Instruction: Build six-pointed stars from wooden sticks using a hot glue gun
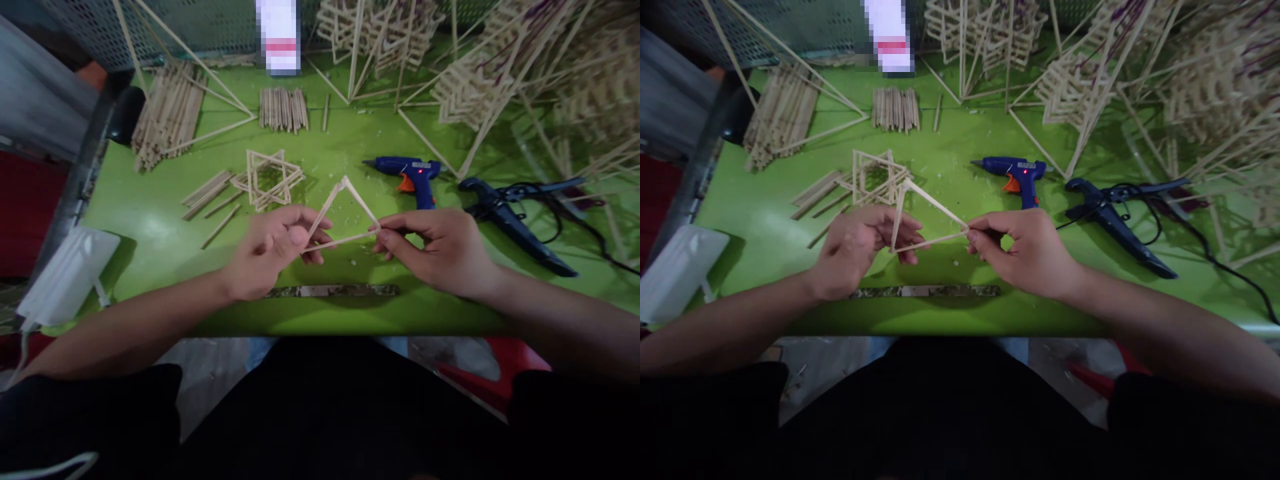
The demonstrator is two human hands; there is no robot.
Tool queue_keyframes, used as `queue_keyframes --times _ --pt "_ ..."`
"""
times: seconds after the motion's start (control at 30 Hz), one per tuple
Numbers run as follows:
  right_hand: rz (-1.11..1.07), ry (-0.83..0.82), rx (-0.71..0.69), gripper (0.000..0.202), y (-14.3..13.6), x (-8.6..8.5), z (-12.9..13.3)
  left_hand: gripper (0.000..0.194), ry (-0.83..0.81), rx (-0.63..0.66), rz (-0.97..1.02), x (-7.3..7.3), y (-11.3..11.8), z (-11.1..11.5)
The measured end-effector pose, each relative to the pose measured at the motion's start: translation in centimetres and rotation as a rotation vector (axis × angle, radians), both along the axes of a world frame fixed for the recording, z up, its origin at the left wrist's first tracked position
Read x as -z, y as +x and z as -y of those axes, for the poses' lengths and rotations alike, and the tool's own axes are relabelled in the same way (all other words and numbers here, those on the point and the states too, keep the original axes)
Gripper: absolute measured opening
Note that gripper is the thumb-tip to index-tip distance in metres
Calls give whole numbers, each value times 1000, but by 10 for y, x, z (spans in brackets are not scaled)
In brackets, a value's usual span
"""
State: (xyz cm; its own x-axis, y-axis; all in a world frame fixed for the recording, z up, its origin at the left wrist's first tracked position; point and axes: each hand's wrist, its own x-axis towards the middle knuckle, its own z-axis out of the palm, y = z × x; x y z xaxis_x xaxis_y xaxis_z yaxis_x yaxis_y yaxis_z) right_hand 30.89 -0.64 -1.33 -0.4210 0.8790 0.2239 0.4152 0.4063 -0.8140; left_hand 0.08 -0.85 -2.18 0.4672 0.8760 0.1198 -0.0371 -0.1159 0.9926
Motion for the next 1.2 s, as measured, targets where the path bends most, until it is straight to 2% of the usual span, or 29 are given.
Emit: queue_keyframes --times 0.1,0.23,0.53,0.73,0.87,1.03,1.2 --pt "0 -2 8 17 1 -1 -2 61 -84 28 54 8 -6 -5" --pt "32 33 -24 15 1 -1 -3 51 -80 183 174 14 -5 -12" --pt "97 183 -145 15 -5 -2 1 64 -133 336 212 7 5 -8" --pt "105 223 -190 12 -6 -2 4 50 -125 325 216 16 9 -5" --pt "115 170 -169 15 -7 -4 6 43 -34 263 165 14 11 -5" --pt "101 204 -154 14 -7 -3 6 33 -4 223 143 11 12 -3" --pt "86 183 -143 14 -8 -4 7 42 -76 99 40 13 13 2"
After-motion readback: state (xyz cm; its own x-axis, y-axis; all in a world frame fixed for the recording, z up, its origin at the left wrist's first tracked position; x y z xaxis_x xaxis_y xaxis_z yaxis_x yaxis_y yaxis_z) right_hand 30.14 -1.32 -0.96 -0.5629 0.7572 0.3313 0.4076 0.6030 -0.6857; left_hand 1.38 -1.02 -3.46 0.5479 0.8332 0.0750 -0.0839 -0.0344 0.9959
